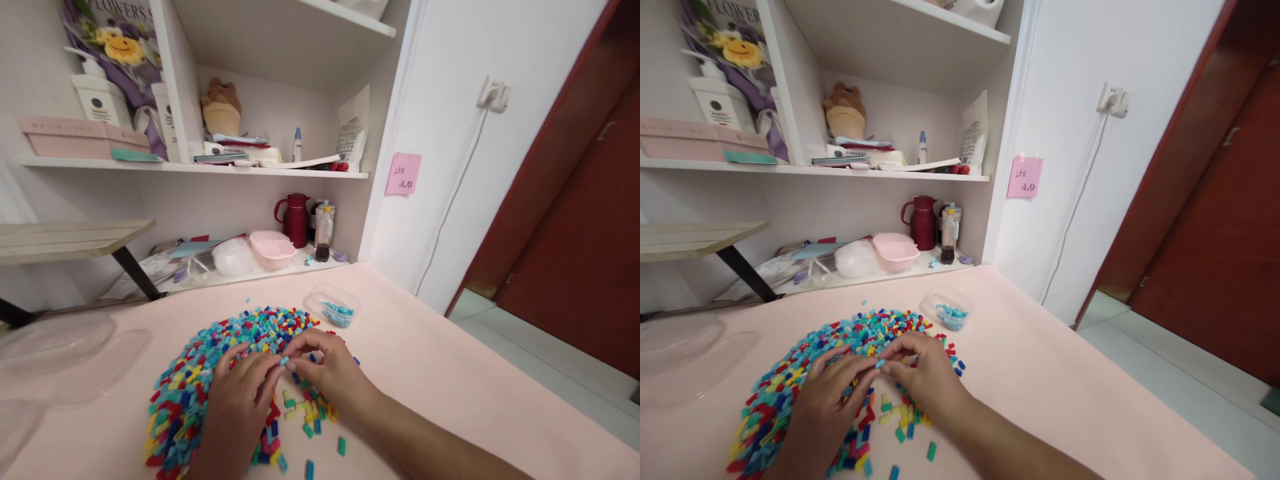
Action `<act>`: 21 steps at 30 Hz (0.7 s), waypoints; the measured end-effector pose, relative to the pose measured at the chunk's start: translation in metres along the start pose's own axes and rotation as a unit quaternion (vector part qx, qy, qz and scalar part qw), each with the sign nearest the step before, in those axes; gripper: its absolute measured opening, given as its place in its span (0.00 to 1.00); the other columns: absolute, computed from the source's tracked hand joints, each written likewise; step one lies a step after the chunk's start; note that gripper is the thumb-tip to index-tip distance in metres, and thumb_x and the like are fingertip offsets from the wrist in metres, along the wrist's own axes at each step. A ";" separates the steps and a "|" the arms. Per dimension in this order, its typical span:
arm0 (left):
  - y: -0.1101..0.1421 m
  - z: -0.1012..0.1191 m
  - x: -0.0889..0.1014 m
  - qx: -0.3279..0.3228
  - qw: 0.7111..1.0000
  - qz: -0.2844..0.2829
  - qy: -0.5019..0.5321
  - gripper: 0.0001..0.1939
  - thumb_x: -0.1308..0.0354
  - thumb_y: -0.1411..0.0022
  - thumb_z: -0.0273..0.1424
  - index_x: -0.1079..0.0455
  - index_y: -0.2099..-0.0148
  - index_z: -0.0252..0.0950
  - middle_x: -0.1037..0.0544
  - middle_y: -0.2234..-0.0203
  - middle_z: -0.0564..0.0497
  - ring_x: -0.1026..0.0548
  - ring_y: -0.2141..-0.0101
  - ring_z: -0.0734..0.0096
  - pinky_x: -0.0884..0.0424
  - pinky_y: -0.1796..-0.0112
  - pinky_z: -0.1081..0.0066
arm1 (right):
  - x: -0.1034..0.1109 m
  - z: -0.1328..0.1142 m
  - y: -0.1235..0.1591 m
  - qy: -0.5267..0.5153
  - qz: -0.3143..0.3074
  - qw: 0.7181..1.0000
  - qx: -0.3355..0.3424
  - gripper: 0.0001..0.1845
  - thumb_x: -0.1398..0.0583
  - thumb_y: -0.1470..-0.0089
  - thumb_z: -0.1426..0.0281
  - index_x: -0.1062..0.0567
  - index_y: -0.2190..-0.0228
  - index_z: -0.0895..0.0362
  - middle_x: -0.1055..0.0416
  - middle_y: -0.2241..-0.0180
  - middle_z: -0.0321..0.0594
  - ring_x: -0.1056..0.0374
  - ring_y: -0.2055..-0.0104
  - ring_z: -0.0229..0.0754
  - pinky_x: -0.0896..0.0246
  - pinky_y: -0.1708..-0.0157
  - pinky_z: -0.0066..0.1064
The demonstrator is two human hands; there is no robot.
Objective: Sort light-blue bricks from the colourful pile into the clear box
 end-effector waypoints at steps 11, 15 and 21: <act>-0.001 -0.001 0.001 0.016 1.000 -0.011 -0.004 0.05 0.45 0.36 0.30 0.28 0.60 0.42 0.18 0.68 0.56 0.21 0.66 0.69 0.36 0.49 0.61 | 0.002 -0.009 0.001 0.044 -0.006 0.998 0.050 0.04 0.36 0.51 0.74 0.21 0.71 0.54 0.26 0.71 0.35 0.31 0.67 0.39 0.38 0.63 0.29; -0.001 -0.001 0.000 0.012 1.000 -0.018 0.009 0.05 0.45 0.36 0.29 0.29 0.60 0.42 0.19 0.67 0.56 0.22 0.65 0.70 0.38 0.49 0.60 | 0.002 -0.010 0.000 0.042 -0.008 0.998 0.051 0.03 0.36 0.51 0.74 0.21 0.71 0.55 0.26 0.72 0.35 0.32 0.67 0.39 0.39 0.63 0.29; 0.000 -0.003 -0.001 0.015 0.999 -0.026 0.012 0.06 0.46 0.36 0.28 0.28 0.60 0.43 0.18 0.67 0.56 0.22 0.65 0.70 0.38 0.50 0.60 | 0.002 -0.010 0.001 0.034 -0.006 0.999 0.040 0.02 0.36 0.51 0.73 0.21 0.71 0.55 0.27 0.72 0.35 0.31 0.67 0.39 0.39 0.63 0.29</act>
Point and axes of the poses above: each hand's wrist, its own y-axis away from the middle knuckle, its own x-axis out of the back of the hand, z = x × y, the point moved 6 cm from there along -y, towards the middle knuckle
